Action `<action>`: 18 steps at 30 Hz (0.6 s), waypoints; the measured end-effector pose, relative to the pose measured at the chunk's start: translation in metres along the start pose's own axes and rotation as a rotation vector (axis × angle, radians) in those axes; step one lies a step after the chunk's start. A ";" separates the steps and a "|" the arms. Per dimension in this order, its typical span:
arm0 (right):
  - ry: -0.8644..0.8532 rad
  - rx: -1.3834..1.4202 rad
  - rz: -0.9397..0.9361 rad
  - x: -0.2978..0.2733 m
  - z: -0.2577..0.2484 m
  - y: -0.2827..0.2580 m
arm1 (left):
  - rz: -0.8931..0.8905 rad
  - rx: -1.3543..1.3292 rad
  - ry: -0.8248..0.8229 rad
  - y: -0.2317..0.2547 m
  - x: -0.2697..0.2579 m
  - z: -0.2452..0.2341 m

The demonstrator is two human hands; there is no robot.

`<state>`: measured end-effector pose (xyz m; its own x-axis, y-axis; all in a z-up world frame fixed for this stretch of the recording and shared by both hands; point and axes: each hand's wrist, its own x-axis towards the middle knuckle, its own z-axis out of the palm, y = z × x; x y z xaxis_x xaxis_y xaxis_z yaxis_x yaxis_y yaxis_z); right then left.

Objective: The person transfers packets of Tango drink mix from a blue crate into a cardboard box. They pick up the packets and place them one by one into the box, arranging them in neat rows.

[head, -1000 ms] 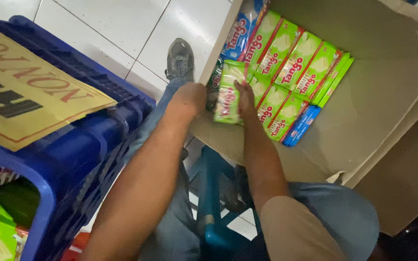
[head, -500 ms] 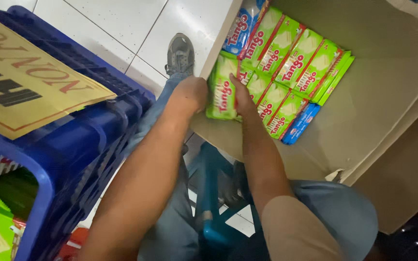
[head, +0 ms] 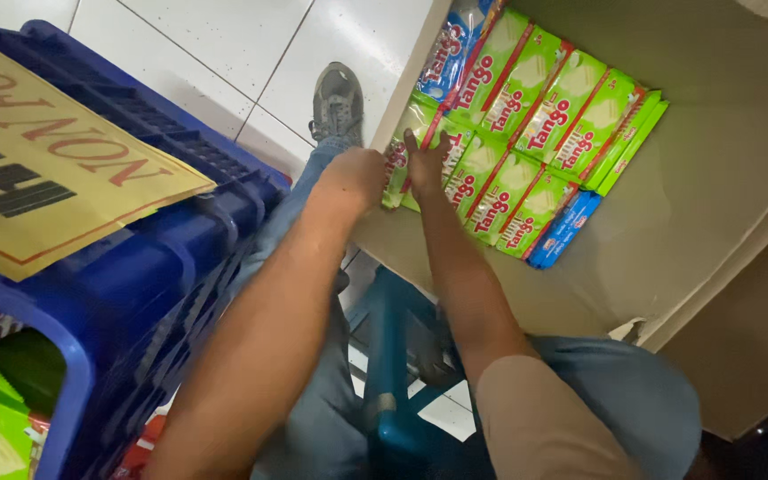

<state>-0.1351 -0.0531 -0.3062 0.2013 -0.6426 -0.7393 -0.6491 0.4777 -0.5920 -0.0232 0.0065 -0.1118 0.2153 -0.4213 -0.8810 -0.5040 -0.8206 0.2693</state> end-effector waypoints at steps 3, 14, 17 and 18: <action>-0.092 0.013 -0.184 0.001 -0.002 0.018 | 0.046 -0.102 0.067 -0.004 0.014 0.008; -0.199 -0.476 0.029 -0.036 -0.005 -0.001 | -0.053 -0.134 0.060 0.013 -0.017 -0.011; -0.336 -0.395 -0.010 -0.067 -0.025 -0.037 | -0.008 0.030 -0.012 0.015 -0.011 -0.013; -0.336 -0.397 -0.015 -0.051 -0.024 -0.028 | -0.007 0.028 -0.008 0.012 -0.010 -0.011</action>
<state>-0.1446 -0.0482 -0.2442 0.3946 -0.3886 -0.8326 -0.8595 0.1643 -0.4840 -0.0220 -0.0037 -0.0955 0.2123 -0.4120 -0.8861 -0.5253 -0.8127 0.2521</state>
